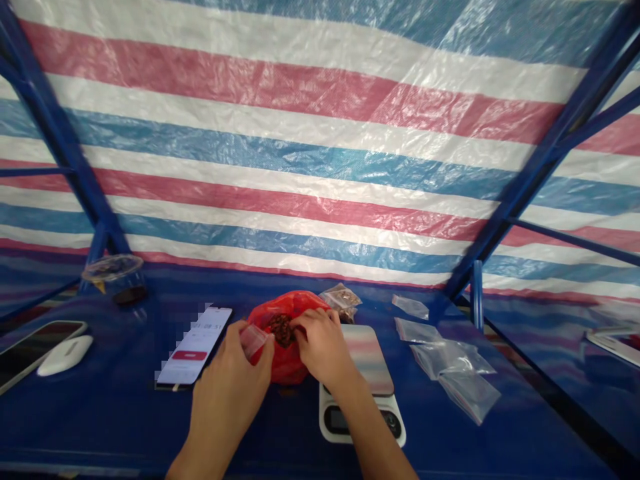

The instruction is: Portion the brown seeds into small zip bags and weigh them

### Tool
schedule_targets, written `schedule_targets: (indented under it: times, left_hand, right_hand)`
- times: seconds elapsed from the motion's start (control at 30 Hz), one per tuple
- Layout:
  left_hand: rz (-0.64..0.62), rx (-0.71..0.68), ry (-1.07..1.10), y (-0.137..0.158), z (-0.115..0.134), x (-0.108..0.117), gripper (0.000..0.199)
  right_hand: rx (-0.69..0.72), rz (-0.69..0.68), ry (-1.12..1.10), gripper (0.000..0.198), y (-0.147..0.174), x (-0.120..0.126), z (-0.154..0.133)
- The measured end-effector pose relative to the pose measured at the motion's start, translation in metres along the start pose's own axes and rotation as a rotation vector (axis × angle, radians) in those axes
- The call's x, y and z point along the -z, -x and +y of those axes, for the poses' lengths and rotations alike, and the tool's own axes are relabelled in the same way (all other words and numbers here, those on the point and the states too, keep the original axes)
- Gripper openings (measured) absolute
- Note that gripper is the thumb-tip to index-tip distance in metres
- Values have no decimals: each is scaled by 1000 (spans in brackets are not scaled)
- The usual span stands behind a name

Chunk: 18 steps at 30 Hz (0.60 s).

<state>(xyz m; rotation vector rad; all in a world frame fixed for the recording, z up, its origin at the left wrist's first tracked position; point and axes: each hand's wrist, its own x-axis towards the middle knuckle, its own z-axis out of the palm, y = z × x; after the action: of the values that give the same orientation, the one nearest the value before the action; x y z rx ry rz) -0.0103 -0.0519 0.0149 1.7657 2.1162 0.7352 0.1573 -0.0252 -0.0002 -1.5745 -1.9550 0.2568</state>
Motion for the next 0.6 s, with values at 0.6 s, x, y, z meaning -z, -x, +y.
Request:
schedule_targets:
  times: [0.6]
  left_hand:
    - [52, -159, 718, -40, -16, -32, 62]
  right_hand:
    - [-34, -52, 169, 56, -4, -4, 1]
